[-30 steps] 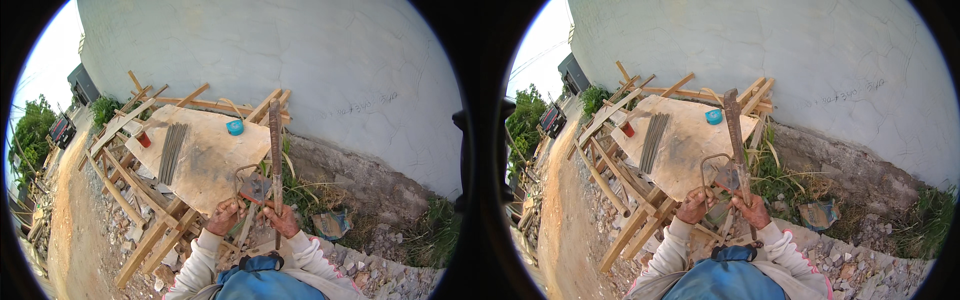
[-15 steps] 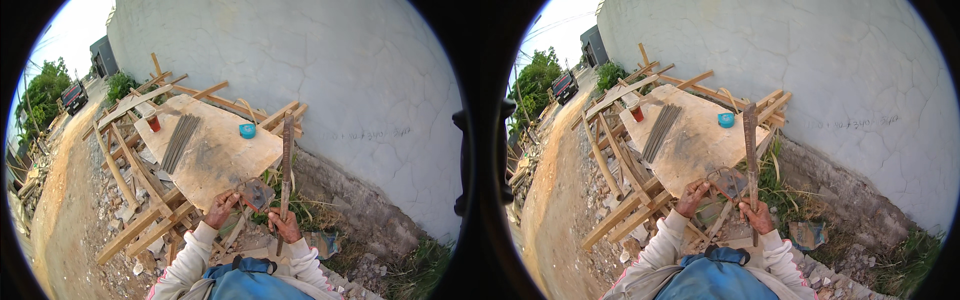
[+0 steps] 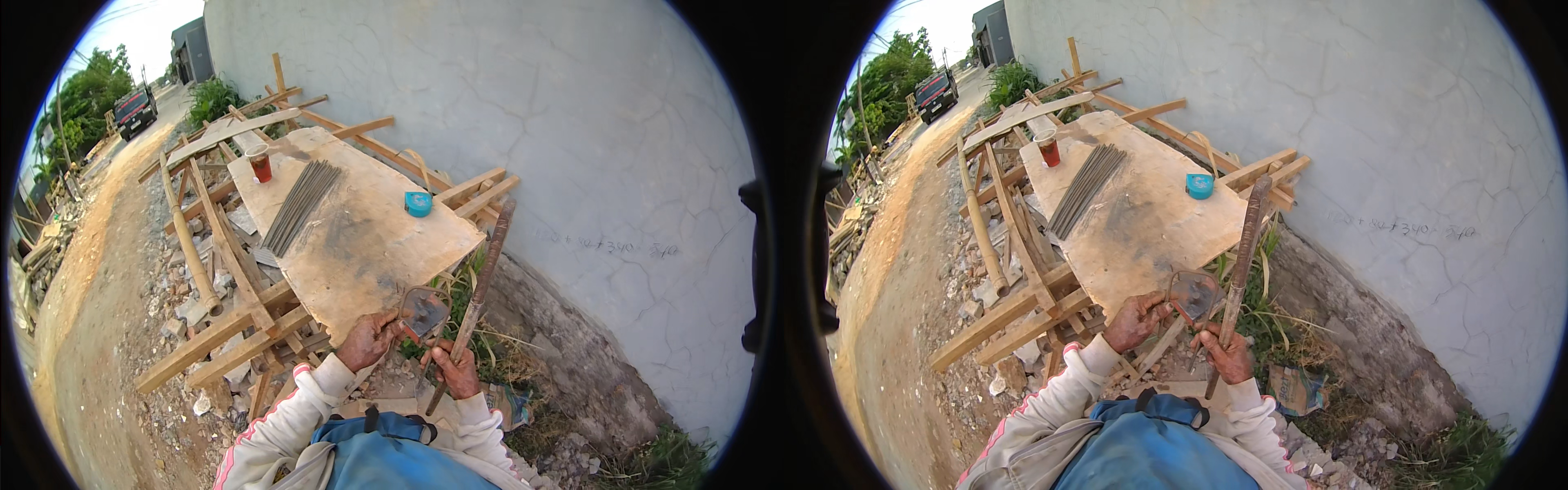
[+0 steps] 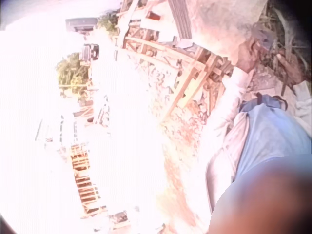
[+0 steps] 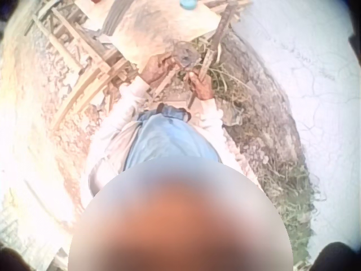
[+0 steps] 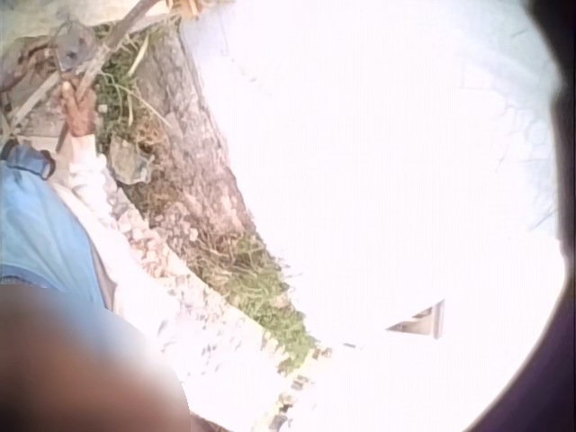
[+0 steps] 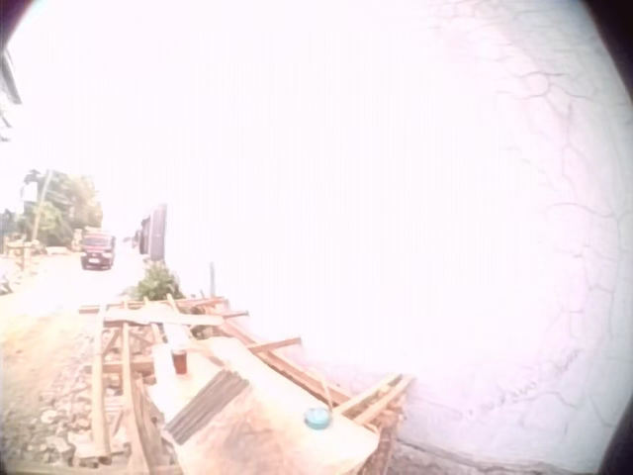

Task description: The person uses a manual metal cutter to cut thin metal rods one by one on a makeshift wooden table. The cut pieces are placed on the table surface as the task proceeds.

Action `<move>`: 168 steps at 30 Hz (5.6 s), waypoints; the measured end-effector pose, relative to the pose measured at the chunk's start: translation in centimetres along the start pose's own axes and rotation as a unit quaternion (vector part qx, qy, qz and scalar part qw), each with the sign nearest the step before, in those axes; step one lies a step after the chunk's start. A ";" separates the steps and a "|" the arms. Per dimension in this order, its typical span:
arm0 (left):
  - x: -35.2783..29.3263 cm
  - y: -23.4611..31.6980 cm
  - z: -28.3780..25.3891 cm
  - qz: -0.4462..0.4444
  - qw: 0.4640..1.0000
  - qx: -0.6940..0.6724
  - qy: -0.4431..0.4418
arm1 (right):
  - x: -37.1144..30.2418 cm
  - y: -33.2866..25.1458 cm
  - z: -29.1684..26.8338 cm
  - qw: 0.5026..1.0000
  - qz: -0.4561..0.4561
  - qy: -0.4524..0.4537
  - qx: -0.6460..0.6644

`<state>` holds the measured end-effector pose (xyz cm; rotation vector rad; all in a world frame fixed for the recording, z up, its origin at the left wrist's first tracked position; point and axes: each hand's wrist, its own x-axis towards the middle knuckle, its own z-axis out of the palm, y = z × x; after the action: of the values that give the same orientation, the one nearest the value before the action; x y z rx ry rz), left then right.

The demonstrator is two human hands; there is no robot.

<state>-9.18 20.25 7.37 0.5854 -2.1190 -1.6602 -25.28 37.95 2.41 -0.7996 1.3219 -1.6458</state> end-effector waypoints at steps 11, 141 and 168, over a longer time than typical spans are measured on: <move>1.8 0.6 -1.9 0.123 0.934 0.335 -0.019 | 2.2 -0.5 -0.2 0.993 -0.021 0.097 0.070; 8.8 -7.6 -6.3 0.399 0.839 0.323 -0.182 | -17.4 -2.2 12.0 0.846 0.287 0.291 -0.343; 10.3 -8.6 -7.4 0.414 0.838 0.290 -0.207 | -15.7 0.8 21.3 0.770 0.213 0.426 -0.425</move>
<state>-13.10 6.84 1.10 -0.5744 -2.6152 -0.6751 0.23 43.05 7.12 -0.1020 2.7595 -0.9654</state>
